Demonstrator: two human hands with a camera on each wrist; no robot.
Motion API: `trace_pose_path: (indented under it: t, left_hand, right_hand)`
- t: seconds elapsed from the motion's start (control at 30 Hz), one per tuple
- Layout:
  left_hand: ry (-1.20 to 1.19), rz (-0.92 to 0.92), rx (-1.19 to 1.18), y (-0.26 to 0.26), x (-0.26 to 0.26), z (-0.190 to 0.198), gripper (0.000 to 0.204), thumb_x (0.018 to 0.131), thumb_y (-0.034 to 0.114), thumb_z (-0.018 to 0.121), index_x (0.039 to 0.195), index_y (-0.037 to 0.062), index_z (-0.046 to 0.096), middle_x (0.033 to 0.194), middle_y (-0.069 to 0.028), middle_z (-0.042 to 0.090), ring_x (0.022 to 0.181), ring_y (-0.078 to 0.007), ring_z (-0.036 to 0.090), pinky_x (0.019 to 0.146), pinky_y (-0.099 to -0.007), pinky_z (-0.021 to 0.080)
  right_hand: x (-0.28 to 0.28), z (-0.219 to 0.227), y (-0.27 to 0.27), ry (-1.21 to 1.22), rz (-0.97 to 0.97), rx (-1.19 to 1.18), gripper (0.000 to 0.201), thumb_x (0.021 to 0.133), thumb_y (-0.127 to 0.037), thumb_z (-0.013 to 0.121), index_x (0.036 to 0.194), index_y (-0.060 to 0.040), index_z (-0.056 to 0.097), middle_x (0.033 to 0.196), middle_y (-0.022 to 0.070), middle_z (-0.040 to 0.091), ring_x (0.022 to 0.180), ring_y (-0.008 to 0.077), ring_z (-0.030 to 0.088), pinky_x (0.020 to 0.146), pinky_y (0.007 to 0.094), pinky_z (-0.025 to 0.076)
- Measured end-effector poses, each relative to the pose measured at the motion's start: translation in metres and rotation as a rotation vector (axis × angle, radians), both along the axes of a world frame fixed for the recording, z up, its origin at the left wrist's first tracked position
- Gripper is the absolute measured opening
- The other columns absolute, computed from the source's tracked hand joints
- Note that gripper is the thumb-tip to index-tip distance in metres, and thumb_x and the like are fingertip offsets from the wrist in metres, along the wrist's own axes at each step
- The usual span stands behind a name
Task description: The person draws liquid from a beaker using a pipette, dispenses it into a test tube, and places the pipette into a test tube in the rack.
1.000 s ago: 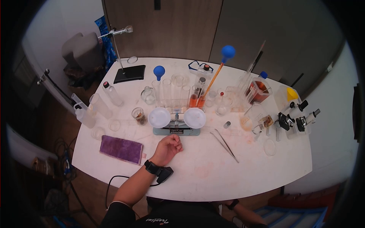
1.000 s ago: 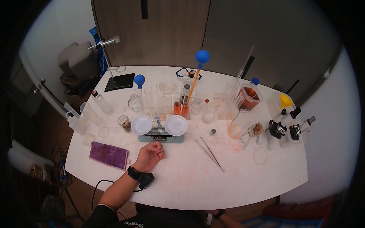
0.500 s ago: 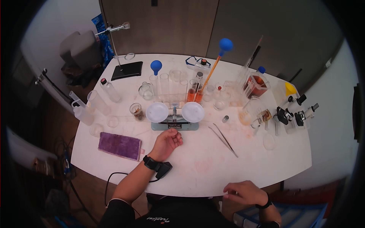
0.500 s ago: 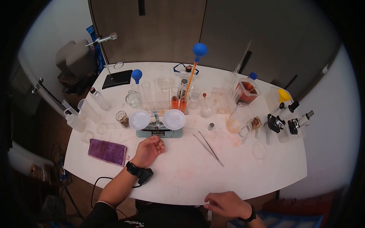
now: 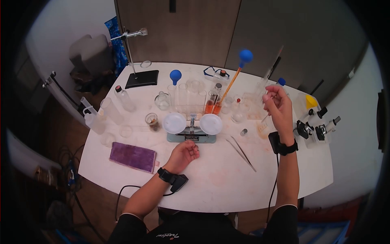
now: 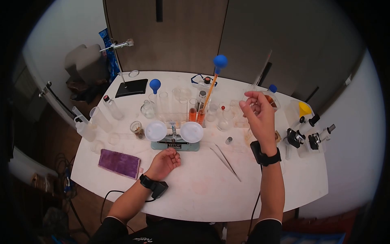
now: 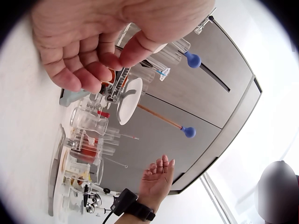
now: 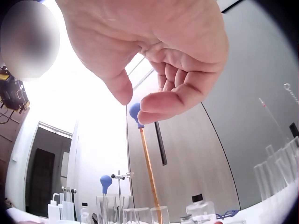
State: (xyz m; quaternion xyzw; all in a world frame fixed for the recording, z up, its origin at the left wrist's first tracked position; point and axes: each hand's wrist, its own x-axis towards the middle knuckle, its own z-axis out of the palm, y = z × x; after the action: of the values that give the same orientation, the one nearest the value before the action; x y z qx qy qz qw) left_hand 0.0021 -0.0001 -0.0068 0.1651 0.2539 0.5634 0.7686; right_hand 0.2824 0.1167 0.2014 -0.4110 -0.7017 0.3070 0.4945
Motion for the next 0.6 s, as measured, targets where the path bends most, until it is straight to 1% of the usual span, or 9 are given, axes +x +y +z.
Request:
trace_pose_path:
  t: [0.07, 0.1, 0.17, 0.27, 0.33, 0.43, 0.5, 0.53, 0.6]
  left_hand:
    - [0.002, -0.007, 0.003, 0.000, 0.001, 0.000, 0.009, 0.091, 0.018, 0.051, 0.088, 0.0090, 0.054, 0.086, -0.0064, 0.060, 0.084, -0.0194, 0.060, 0.082, -0.0331, 0.048]
    - [0.004, -0.006, 0.006, 0.000, 0.001, 0.001, 0.009, 0.091, 0.018, 0.051, 0.088, 0.0090, 0.054, 0.086, -0.0064, 0.060, 0.084, -0.0194, 0.060, 0.082, -0.0331, 0.048]
    - [0.007, -0.004, -0.002, 0.000, 0.002, 0.003, 0.009, 0.092, 0.017, 0.051, 0.089, 0.0096, 0.054, 0.084, -0.0049, 0.060, 0.080, -0.0177, 0.059, 0.080, -0.0326, 0.049]
    - [-0.008, -0.014, 0.023, 0.000, 0.001, 0.002, 0.009, 0.093, 0.017, 0.051, 0.089, 0.0096, 0.055, 0.084, -0.0050, 0.060, 0.081, -0.0173, 0.059, 0.080, -0.0325, 0.049]
    - [-0.011, -0.006, 0.013, 0.000, 0.001, 0.003, 0.009, 0.093, 0.017, 0.052, 0.089, 0.0095, 0.055, 0.084, -0.0050, 0.060, 0.081, -0.0172, 0.059, 0.081, -0.0325, 0.049]
    - [-0.011, -0.006, 0.002, 0.000, 0.001, 0.002, 0.010, 0.093, 0.018, 0.052, 0.089, 0.0093, 0.054, 0.084, -0.0051, 0.060, 0.081, -0.0172, 0.059, 0.081, -0.0325, 0.049]
    - [-0.008, -0.008, 0.007, 0.000, 0.001, 0.002, 0.010, 0.093, 0.018, 0.052, 0.089, 0.0092, 0.054, 0.085, -0.0051, 0.060, 0.082, -0.0171, 0.059, 0.081, -0.0324, 0.049]
    - [-0.005, -0.012, 0.006, 0.000, 0.001, 0.002, 0.009, 0.092, 0.017, 0.051, 0.088, 0.0089, 0.054, 0.085, -0.0057, 0.060, 0.083, -0.0180, 0.059, 0.081, -0.0329, 0.049]
    - [-0.001, -0.014, 0.010, 0.001, 0.000, 0.002, 0.009, 0.091, 0.016, 0.049, 0.087, 0.0087, 0.053, 0.086, -0.0062, 0.059, 0.084, -0.0189, 0.058, 0.082, -0.0334, 0.048]
  right_hand:
    - [-0.019, 0.018, 0.013, 0.009, -0.012, 0.085, 0.046, 0.086, -0.025, 0.069, 0.120, 0.0012, 0.054, 0.104, 0.0072, 0.059, 0.070, 0.0061, 0.055, 0.060, 0.0188, 0.045]
    - [-0.027, 0.022, 0.022, 0.011, -0.011, 0.088, 0.046, 0.086, -0.025, 0.069, 0.120, 0.0012, 0.054, 0.104, 0.0072, 0.059, 0.070, 0.0061, 0.055, 0.060, 0.0188, 0.045]
    - [-0.042, 0.027, 0.035, -0.025, -0.005, 0.128, 0.066, 0.083, -0.037, 0.071, 0.132, 0.0002, 0.047, 0.122, 0.0123, 0.054, 0.071, 0.0078, 0.057, 0.058, 0.0210, 0.047]
    - [-0.064, 0.035, 0.041, -0.040, 0.040, 0.111, 0.076, 0.081, -0.045, 0.071, 0.136, -0.0004, 0.043, 0.131, 0.0155, 0.050, 0.072, 0.0096, 0.059, 0.055, 0.0223, 0.046]
    - [-0.076, 0.037, 0.044, -0.036, 0.033, 0.128, 0.077, 0.081, -0.049, 0.070, 0.135, -0.0014, 0.043, 0.125, 0.0152, 0.054, 0.071, 0.0111, 0.062, 0.052, 0.0225, 0.046]
    - [-0.088, 0.042, 0.046, -0.011, 0.050, 0.080, 0.069, 0.084, -0.049, 0.067, 0.131, -0.0018, 0.048, 0.116, 0.0139, 0.060, 0.066, 0.0103, 0.062, 0.051, 0.0215, 0.045]
    - [-0.092, 0.041, 0.052, 0.053, 0.128, 0.036, 0.056, 0.087, -0.046, 0.064, 0.121, -0.0023, 0.054, 0.103, 0.0108, 0.066, 0.060, 0.0083, 0.060, 0.049, 0.0204, 0.043]
    - [-0.093, 0.040, 0.053, 0.052, 0.129, 0.037, 0.056, 0.087, -0.046, 0.064, 0.121, -0.0023, 0.054, 0.103, 0.0108, 0.066, 0.060, 0.0083, 0.060, 0.049, 0.0204, 0.043]
    - [-0.096, 0.039, 0.055, 0.128, 0.175, 0.029, 0.046, 0.089, -0.043, 0.062, 0.110, -0.0025, 0.058, 0.095, 0.0083, 0.068, 0.057, 0.0067, 0.058, 0.048, 0.0192, 0.041]
